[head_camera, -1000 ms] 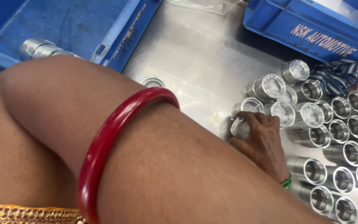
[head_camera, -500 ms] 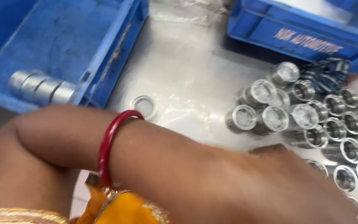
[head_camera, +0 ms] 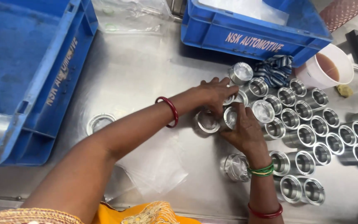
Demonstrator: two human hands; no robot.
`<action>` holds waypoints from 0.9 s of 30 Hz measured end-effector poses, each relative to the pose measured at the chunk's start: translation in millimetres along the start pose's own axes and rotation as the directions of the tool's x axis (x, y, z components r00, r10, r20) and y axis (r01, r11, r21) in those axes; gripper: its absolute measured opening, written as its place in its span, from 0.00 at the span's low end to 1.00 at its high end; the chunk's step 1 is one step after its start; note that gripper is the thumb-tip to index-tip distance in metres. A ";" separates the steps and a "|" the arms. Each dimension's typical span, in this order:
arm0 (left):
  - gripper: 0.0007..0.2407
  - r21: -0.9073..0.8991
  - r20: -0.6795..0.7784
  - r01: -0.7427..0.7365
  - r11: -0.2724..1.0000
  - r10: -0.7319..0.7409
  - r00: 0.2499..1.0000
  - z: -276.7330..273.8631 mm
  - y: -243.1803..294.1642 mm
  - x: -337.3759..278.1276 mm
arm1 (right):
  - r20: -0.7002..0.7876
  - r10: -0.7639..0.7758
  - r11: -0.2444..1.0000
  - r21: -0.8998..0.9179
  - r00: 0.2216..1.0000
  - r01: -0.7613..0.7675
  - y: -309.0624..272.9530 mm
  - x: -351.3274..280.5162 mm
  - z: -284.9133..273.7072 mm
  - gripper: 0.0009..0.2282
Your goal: The worker cleans a plastic bin and individually wraps metal rings in plastic bags, organizing them within the bin.
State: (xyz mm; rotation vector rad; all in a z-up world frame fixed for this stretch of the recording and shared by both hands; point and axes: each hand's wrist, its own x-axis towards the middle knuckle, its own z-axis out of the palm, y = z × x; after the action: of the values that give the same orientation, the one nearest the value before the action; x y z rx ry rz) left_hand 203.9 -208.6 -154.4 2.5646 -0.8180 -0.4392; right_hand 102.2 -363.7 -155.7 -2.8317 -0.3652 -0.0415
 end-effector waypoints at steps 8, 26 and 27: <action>0.36 0.025 0.084 0.056 0.998 -0.058 0.995 -12.6 -61.5 -35.9 | 0.173 -0.025 0.999 -0.018 0.985 0.029 -34.0 -40.0 -12.6 0.36; 0.29 -0.627 -0.371 -0.247 0.739 -0.005 0.929 30.2 -150.3 -108.0 | 0.048 0.005 0.697 0.716 0.999 -0.038 -33.5 48.1 31.8 0.34; 0.29 -0.623 -0.372 -0.245 0.742 -0.006 0.928 26.2 -150.5 -111.7 | 0.045 0.002 0.694 0.719 0.999 -0.033 -35.5 48.0 38.6 0.34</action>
State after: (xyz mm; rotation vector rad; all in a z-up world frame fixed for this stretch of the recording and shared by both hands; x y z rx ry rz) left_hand 177.8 -36.6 -229.1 1.8252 -0.5549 -0.1660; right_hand 139.4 -308.1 -179.9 -2.0423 -0.2783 0.1383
